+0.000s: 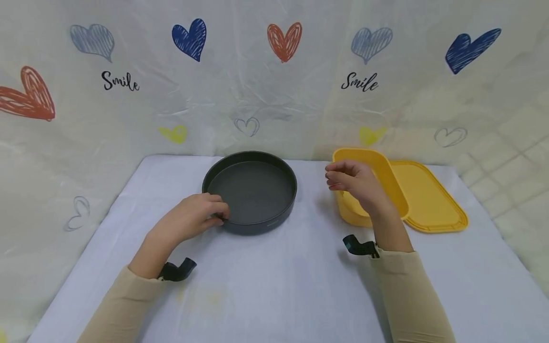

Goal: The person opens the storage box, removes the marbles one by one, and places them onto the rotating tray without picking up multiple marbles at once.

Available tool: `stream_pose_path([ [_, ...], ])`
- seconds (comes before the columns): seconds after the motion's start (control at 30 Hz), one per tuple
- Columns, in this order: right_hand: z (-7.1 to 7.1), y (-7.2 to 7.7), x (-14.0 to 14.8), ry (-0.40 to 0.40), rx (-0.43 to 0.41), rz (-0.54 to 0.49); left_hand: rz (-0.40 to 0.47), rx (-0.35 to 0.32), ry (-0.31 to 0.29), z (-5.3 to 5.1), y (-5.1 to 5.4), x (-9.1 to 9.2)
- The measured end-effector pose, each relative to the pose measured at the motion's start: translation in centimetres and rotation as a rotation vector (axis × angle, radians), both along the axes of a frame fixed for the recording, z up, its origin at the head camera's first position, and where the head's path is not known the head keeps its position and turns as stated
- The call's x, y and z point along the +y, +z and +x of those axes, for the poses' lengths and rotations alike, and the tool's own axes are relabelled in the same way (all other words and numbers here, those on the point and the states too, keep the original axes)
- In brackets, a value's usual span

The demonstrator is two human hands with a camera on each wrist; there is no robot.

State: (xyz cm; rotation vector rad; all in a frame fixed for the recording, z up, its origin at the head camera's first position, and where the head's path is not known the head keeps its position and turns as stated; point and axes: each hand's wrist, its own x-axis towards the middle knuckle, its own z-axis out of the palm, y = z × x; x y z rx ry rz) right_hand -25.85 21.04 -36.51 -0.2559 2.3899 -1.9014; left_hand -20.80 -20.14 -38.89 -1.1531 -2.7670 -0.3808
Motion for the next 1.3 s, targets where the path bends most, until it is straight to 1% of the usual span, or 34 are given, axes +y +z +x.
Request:
stream_pose_path([
  [0.13, -0.3, 0.0, -1.0, 0.037, -0.041, -0.065, -0.004, -0.001, -0.004, -0.1, -0.1, 0.2],
  [0.23, -0.6, 0.1, -2.2, 0.067, -0.056, -0.075, -0.006, -0.008, -0.003, 0.0, -0.2, 0.3],
  [0.4, -1.3, 0.5, -4.9, 0.092, -0.063, -0.1, -0.003, -0.012, -0.002, 0.1, -0.2, 0.2],
  [0.5, -1.7, 0.7, -6.6, 0.113, -0.054, -0.153, -0.005, -0.01, 0.002, 0.1, -0.1, 0.2],
  [0.67, -2.2, 1.0, -8.9, 0.15, -0.027, -0.28, 0.001, -0.016, -0.001, 0.0, -0.2, 0.2],
  [0.73, -2.2, 1.0, -9.6, 0.157, -0.031, -0.299, 0.002, -0.017, -0.009, 0.0, -0.2, 0.3],
  [0.8, -2.2, 0.9, -10.2, 0.169, -0.047, -0.291, 0.004, -0.018, -0.013, 0.0, -0.2, 0.4],
  [1.0, -2.1, 0.4, -11.5, 0.193, -0.083, -0.194, -0.006, -0.021, 0.003, 0.0, -0.1, 0.5],
  [1.17, -2.3, -0.3, -12.5, 0.208, -0.075, -0.155, -0.011, -0.018, 0.005, 0.0, 0.2, 0.3],
  [1.3, -2.4, -1.0, -13.4, 0.231, -0.069, -0.124, -0.013, -0.032, 0.015, 0.1, 0.3, 0.2],
])
